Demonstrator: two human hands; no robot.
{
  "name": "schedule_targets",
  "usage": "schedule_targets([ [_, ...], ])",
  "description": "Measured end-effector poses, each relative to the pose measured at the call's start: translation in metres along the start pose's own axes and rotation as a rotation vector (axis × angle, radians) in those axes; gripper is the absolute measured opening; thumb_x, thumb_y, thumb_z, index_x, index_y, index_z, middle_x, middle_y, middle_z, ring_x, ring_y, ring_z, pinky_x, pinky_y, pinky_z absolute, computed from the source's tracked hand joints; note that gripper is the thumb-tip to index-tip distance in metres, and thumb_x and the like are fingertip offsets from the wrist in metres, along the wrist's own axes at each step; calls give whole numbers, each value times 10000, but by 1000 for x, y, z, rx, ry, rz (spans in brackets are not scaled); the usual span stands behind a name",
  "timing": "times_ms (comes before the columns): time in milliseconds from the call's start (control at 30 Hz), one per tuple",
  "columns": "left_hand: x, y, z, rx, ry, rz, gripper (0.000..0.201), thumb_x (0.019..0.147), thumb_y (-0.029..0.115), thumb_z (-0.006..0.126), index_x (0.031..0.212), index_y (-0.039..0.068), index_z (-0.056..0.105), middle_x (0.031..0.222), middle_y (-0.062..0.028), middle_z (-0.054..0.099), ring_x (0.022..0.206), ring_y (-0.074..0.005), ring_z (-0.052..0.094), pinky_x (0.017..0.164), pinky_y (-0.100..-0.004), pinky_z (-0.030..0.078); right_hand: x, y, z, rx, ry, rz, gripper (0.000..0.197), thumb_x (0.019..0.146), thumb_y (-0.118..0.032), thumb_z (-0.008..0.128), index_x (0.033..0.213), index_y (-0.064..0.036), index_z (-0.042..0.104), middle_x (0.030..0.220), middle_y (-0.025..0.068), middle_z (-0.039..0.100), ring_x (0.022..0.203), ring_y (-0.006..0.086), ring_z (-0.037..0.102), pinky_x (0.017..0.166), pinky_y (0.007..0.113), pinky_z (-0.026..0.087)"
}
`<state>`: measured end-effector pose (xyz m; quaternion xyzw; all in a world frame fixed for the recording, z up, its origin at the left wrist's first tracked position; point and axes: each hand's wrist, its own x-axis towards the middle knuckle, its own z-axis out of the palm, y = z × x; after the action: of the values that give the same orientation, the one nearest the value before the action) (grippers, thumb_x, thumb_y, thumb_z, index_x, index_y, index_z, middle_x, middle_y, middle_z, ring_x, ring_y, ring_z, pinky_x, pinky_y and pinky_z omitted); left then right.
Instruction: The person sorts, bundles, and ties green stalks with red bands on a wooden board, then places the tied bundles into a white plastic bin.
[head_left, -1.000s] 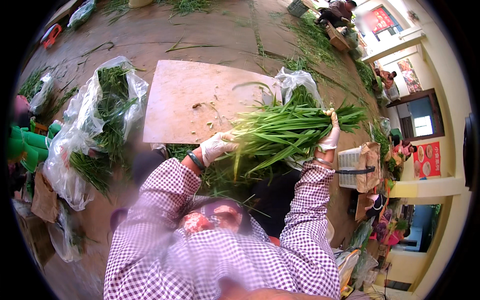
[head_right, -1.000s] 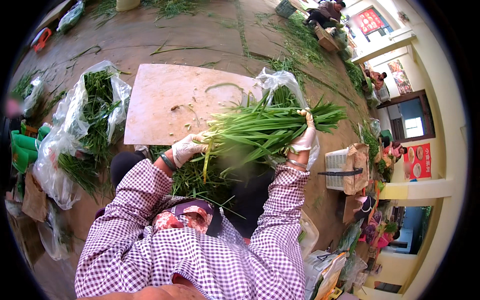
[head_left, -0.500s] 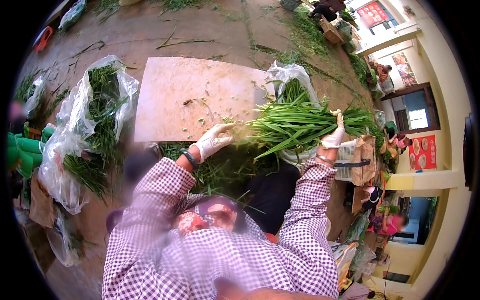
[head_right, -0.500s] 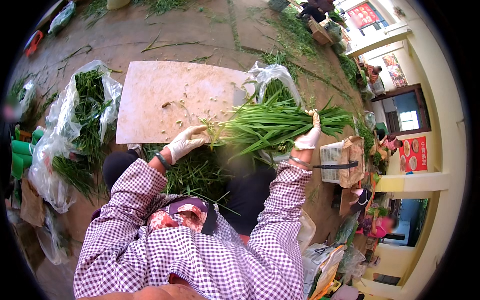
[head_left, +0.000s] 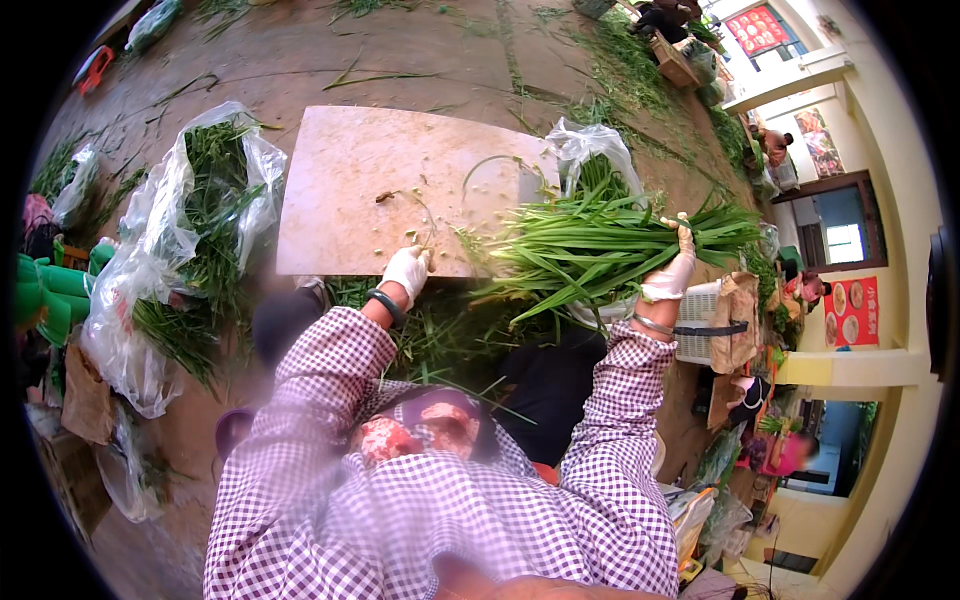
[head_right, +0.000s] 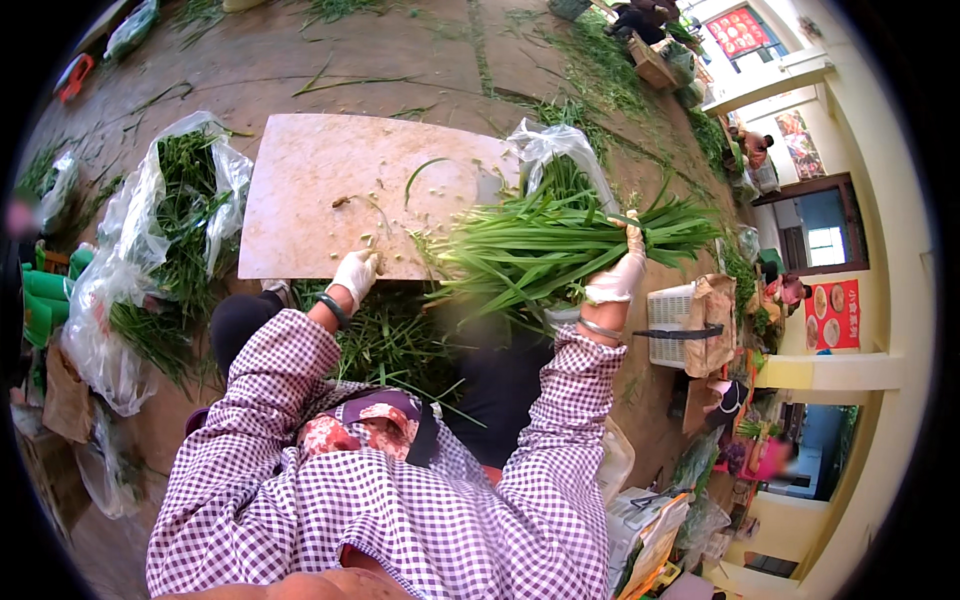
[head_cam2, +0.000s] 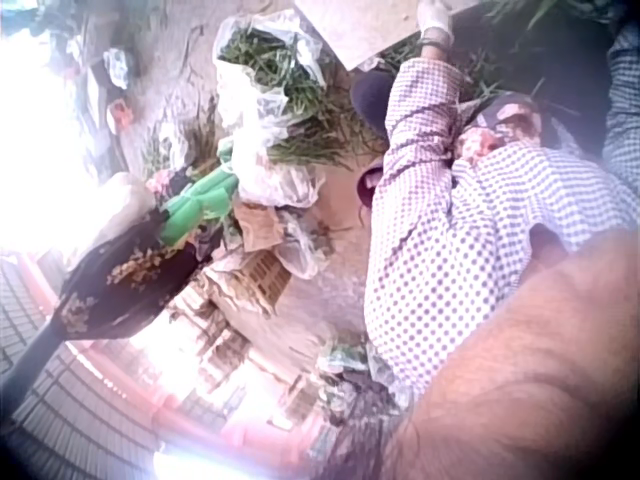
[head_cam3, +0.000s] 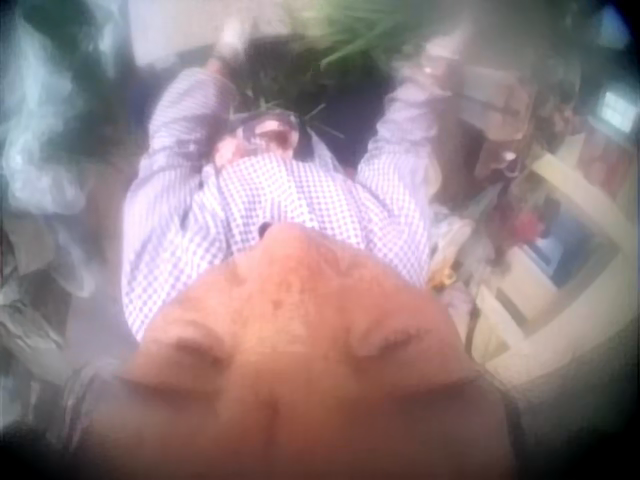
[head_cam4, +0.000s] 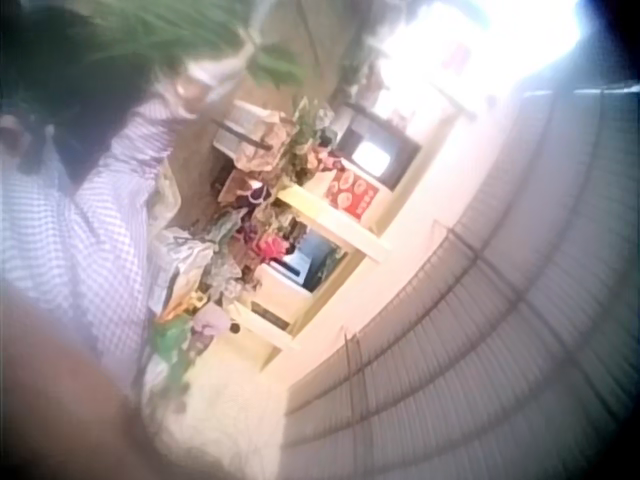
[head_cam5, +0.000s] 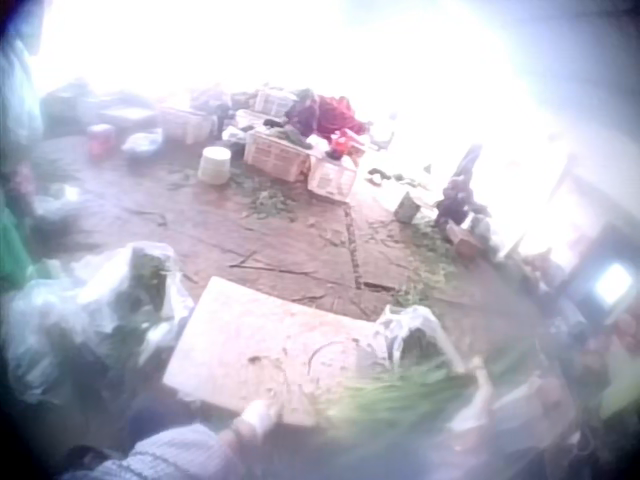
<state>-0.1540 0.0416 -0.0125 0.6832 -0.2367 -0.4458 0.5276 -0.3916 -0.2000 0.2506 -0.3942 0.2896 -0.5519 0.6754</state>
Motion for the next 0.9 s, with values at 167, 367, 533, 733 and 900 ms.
schedule_targets([
  [167, -28, 45, 17, -326, -120, 378, 324, 985, 250, 569, 1204, 21, 639, 1067, -42, 675, 949, -131, 588, 862, -287, 476, -37, -7, 35, -13, 50, 86, 207, 917, -229, 669, 1053, -72, 666, 902, 55, 685, 797, 200, 658, 740, 372, 582],
  [367, -49, 58, 34, -646, -270, 79, 322, 904, 282, 708, 1104, 34, 664, 981, 9, 663, 877, -102, 577, 829, -256, 464, -34, 25, 14, 55, -41, 109, 203, 913, -115, 665, 1106, -57, 649, 921, 45, 664, 854, 187, 644, 812, 354, 564],
  [533, -59, 55, 38, -564, -207, 138, 249, 926, 290, 678, 969, 51, 624, 868, 48, 589, 770, -91, 500, 714, -253, 432, -40, 25, 15, 75, -56, 139, 244, 909, -110, 661, 1141, -49, 623, 952, 52, 649, 890, 193, 631, 836, 357, 553],
  [733, -61, 38, 57, 203, 87, 421, 151, 890, 126, 645, 932, 37, 532, 805, -182, 578, 704, -308, 553, 675, -390, 480, -58, 22, 27, 28, -30, 109, 230, 898, -91, 681, 1115, -39, 625, 919, 57, 648, 877, 194, 630, 848, 338, 537],
  [900, -44, 3, 43, 595, -19, 271, 161, 849, 88, 642, 991, 45, 580, 918, -211, 640, 828, -374, 624, 725, -426, 504, -67, 0, 36, -21, -7, 40, 226, 892, -79, 683, 1104, -30, 618, 922, 59, 646, 875, 193, 622, 854, 332, 528],
])
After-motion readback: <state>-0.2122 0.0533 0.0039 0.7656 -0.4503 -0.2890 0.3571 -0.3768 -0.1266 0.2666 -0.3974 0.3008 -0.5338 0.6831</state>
